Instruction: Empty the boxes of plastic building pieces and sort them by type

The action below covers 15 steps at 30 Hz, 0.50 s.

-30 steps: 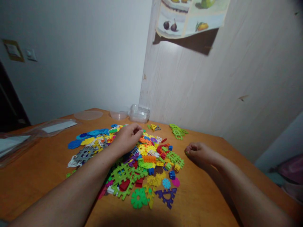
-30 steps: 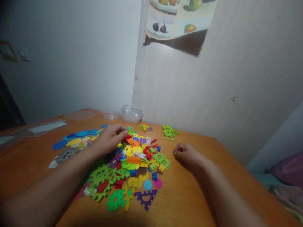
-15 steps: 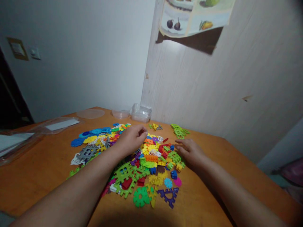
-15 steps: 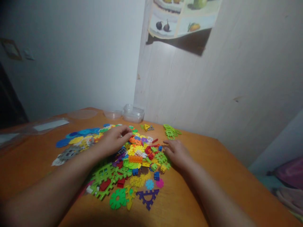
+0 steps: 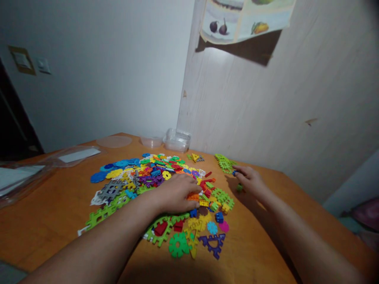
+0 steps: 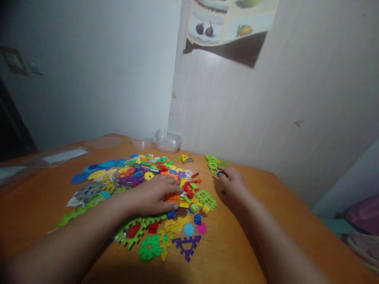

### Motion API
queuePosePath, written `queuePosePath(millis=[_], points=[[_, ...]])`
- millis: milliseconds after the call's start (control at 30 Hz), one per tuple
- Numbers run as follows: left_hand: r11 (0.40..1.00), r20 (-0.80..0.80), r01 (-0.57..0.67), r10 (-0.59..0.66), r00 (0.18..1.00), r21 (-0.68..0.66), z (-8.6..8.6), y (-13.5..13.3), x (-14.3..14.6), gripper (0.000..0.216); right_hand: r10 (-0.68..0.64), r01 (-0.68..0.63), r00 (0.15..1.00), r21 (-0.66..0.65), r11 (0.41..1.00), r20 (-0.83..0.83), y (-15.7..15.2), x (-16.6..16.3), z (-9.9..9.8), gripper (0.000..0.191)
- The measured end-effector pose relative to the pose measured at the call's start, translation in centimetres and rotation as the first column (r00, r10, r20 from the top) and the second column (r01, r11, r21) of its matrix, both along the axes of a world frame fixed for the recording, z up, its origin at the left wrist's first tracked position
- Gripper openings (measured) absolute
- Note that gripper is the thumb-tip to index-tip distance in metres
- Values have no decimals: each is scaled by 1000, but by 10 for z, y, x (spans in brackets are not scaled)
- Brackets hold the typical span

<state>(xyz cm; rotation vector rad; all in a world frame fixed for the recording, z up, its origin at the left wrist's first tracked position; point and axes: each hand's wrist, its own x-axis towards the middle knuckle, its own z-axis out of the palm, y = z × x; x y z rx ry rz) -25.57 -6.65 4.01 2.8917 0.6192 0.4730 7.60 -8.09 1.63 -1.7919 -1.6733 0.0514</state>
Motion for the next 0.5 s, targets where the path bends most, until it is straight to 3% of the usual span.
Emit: queuePosePath(millis=[100, 200, 333, 500], points=[[1000, -22, -9, 9, 1000, 12, -4, 3, 0, 24, -68, 63, 995, -61, 996, -74, -8, 21, 14, 38], [999, -36, -36, 36, 999, 7, -6, 7, -1, 14, -47, 15, 987, -207, 978, -151, -19, 28, 21, 27], [995, -38, -98, 98, 994, -4, -4, 10, -2, 7, 70, -144, 979, -404, 903, -194, -26, 20, 20, 17], [988, -59, -154, 153, 986, -13, -2, 11, -4, 9, 97, -155, 984, -459, 875, -147, -27, 11, 10, 12]])
